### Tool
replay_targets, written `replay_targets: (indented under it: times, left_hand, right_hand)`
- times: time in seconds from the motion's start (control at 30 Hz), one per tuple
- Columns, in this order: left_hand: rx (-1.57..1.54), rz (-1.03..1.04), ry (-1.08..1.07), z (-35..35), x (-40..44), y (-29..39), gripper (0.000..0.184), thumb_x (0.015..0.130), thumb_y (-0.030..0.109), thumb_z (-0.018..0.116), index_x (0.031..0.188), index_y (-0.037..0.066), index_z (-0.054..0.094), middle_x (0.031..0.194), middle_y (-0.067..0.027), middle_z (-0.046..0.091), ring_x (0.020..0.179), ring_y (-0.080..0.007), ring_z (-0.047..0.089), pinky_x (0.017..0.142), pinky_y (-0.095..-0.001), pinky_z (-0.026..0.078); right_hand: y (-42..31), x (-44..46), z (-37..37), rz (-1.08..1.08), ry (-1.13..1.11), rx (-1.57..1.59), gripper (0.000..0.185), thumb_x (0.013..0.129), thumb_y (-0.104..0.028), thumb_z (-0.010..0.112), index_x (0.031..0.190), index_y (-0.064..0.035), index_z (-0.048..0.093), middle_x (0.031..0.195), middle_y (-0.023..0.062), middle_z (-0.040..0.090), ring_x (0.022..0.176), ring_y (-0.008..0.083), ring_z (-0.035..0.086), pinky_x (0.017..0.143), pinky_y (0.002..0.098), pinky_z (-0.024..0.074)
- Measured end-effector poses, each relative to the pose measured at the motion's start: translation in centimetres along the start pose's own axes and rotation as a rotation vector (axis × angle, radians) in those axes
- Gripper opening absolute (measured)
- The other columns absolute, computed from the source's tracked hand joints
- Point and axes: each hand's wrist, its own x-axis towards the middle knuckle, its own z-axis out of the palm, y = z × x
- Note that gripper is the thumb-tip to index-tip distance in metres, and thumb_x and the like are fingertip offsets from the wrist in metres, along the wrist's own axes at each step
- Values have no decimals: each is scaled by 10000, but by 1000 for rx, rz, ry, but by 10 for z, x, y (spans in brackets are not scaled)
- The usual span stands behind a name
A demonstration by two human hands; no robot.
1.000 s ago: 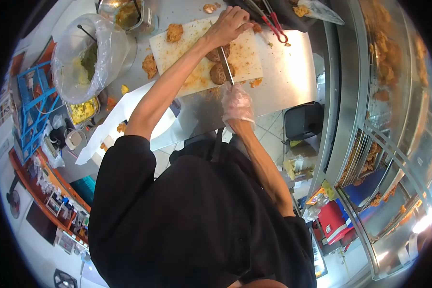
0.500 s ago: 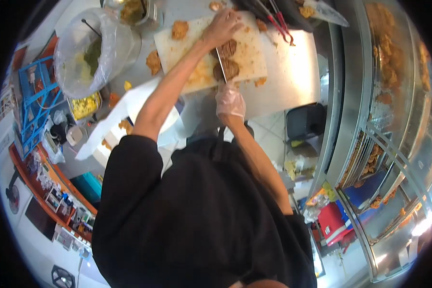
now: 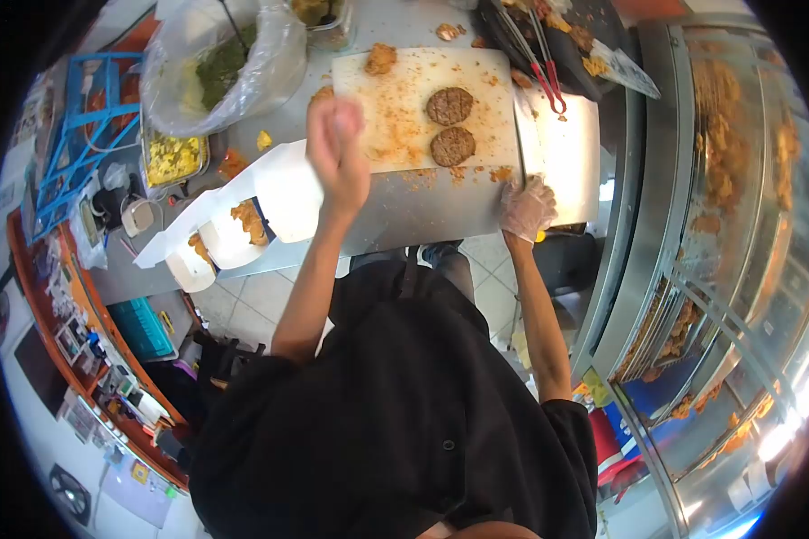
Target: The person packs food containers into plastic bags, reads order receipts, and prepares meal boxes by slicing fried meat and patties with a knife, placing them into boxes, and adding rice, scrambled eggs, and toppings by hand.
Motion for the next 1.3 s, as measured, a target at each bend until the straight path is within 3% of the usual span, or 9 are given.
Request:
replay_targets:
  times: [0.3, 0.43, 0.6, 0.77, 0.87, 0.97, 1.07, 1.2, 1.3]
  left_hand:
    - [-45, -1206, 499, -157, -169, -30, 354, 1009, 431, 450, 793, 151, 429, 640, 40, 409, 500, -74, 346, 494, -233, 353]
    - [-269, -1378, 651, -183, -206, -73, 637, 894, 584, 573, 1224, 71, 386, 892, -61, 469, 721, -175, 473, 672, -412, 475]
    - [-312, -1356, 724, -176, -186, -86, 804, 836, 634, 617, 1304, 33, 361, 988, -107, 465, 828, -232, 490, 699, -482, 504]
    - [-264, -1297, 671, -174, -177, -91, 582, 869, 450, 655, 1202, 29, 430, 990, -130, 505, 803, -258, 559, 621, -455, 555]
    - [-259, -1221, 711, -180, -178, -107, 365, 883, 174, 599, 1126, 15, 379, 942, -172, 537, 768, -287, 612, 592, -462, 597]
    - [-208, -1122, 731, -180, -175, -112, 367, 875, 129, 566, 1113, 5, 315, 913, -192, 530, 766, -295, 613, 612, -476, 610]
    - [-160, -1094, 752, -163, -162, -89, 379, 874, 116, 552, 1116, 11, 280, 913, -203, 530, 756, -294, 613, 629, -480, 612]
    - [-177, -1075, 708, -169, -169, -100, 386, 878, 132, 550, 1131, 20, 281, 926, -201, 531, 753, -290, 612, 636, -475, 610]
    - [-178, -1094, 702, -165, -167, -93, 387, 879, 149, 552, 1134, 24, 289, 941, -198, 531, 755, -286, 612, 631, -468, 609]
  right_hand:
    - [-171, 68, -12, -352, -188, 24, 621, 836, -557, 612, 1283, -136, 516, 1300, 312, 449, 1142, 419, 521, 896, 493, 490]
    - [-173, 84, 0, -435, -272, 195, 374, 858, -337, 605, 1150, -105, 570, 1043, 255, 579, 953, 413, 619, 788, 469, 506]
    - [-173, 91, 46, -386, -350, 658, 154, 801, -40, 579, 953, -62, 584, 837, 188, 609, 806, 311, 632, 682, 444, 492]
    - [-235, -43, 11, -1172, -365, 1315, 310, 831, -92, 549, 1131, -34, 605, 949, 172, 635, 879, 298, 614, 822, 415, 478]
    - [-287, -67, -61, -1384, -614, 268, 299, 850, -91, 502, 1104, -63, 657, 1170, 189, 625, 1099, 325, 589, 920, 414, 455]
    - [-266, -64, -48, -1481, -329, 126, 258, 859, -158, 549, 1075, -88, 672, 1167, 171, 647, 1127, 320, 591, 913, 423, 461]
    - [-210, -55, -23, -1224, -324, 1010, 203, 818, -255, 634, 980, -148, 697, 1150, 149, 634, 1143, 305, 569, 929, 474, 417]
    - [-147, -11, -43, -475, 251, 92, 509, 823, -399, 681, 1245, -131, 586, 1254, 218, 569, 1126, 400, 560, 966, 486, 420]
    - [-119, 3, -6, -546, 149, 51, 496, 785, -329, 733, 1211, -137, 566, 1123, 218, 607, 1046, 423, 577, 895, 465, 459]
